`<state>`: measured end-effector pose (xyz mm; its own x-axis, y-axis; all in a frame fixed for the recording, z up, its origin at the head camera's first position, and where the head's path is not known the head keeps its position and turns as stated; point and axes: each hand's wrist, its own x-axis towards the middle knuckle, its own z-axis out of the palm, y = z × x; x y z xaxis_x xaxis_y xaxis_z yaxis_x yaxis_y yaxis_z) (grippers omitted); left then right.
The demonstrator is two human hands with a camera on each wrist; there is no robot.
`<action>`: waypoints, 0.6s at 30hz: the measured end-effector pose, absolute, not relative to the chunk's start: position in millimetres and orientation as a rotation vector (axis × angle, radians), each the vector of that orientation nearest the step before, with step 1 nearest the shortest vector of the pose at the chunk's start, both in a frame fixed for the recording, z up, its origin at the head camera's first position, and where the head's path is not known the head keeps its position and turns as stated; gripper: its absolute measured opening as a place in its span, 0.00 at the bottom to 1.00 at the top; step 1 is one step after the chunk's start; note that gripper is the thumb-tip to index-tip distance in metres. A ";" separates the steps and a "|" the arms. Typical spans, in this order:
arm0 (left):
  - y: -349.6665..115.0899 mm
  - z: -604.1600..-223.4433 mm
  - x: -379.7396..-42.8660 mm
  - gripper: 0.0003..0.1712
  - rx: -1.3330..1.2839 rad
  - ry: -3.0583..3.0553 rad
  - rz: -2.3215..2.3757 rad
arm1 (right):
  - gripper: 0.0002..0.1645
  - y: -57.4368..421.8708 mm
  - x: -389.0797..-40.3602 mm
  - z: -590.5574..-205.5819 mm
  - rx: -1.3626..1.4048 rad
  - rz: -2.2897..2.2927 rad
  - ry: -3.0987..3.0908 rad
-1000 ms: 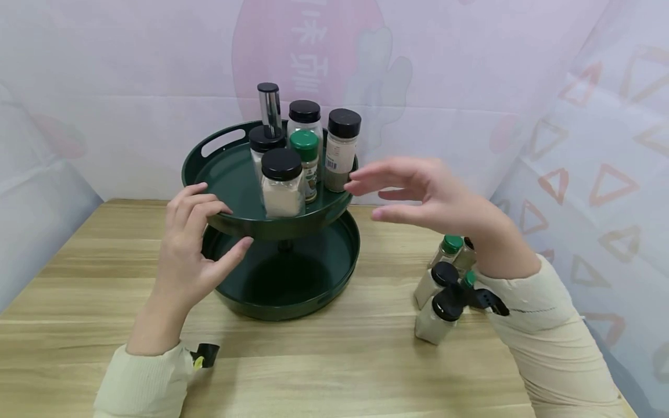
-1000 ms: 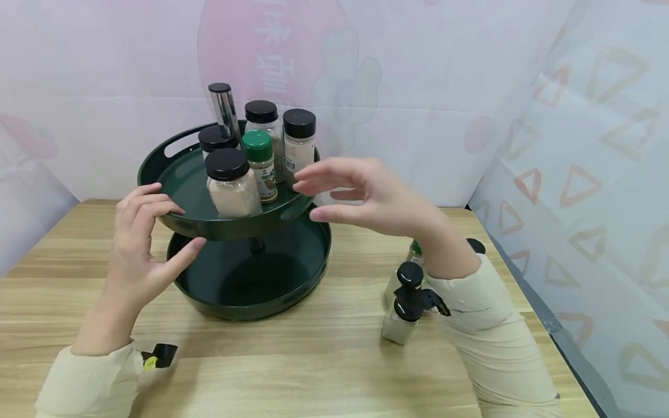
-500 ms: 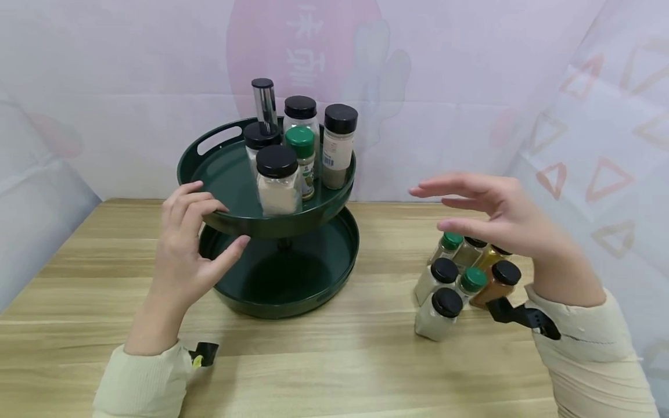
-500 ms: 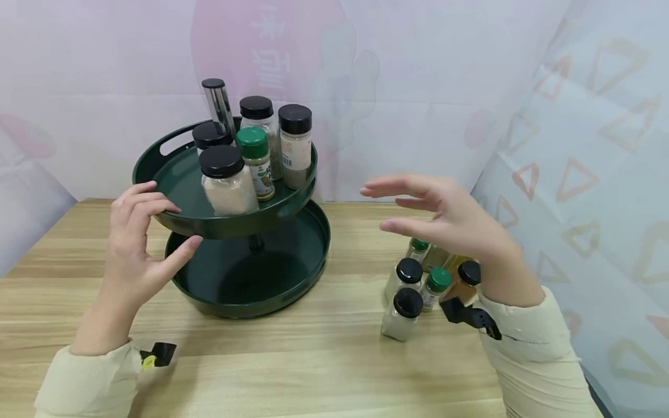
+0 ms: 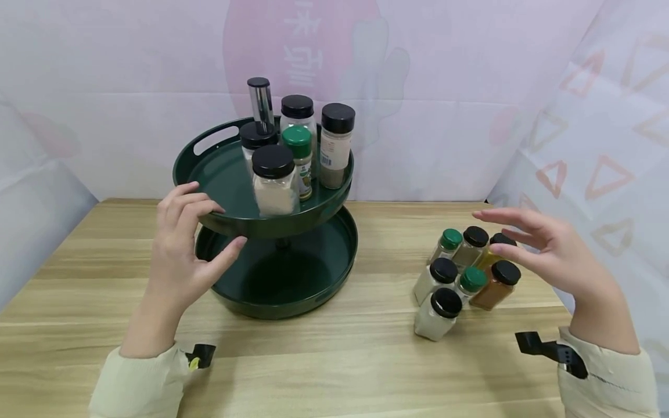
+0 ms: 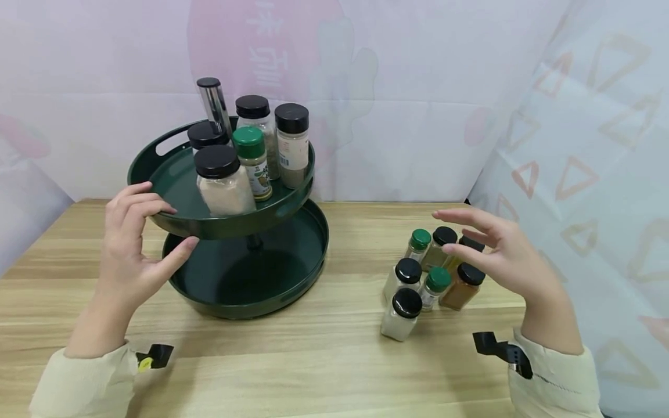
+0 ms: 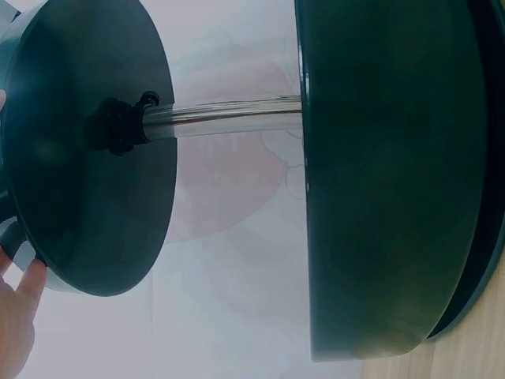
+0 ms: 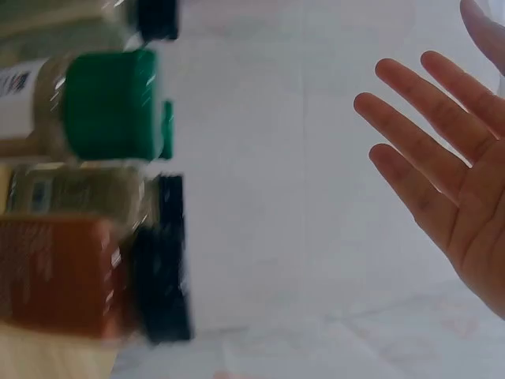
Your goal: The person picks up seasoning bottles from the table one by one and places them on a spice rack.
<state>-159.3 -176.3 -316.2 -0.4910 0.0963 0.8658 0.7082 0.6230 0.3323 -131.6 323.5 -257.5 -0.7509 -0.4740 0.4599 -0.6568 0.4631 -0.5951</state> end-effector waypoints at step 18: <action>-176.3 -316.6 -158.9 0.39 -0.621 -1.972 -0.855 | 0.27 372.6 -128.5 -311.2 0.679 1.225 -2.691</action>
<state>-158.9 -176.3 -316.6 -0.4938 0.0955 0.8643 0.6963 0.6388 0.3273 -128.5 372.6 -311.2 -0.8942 -0.3524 0.2759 -0.4395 0.5750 -0.6900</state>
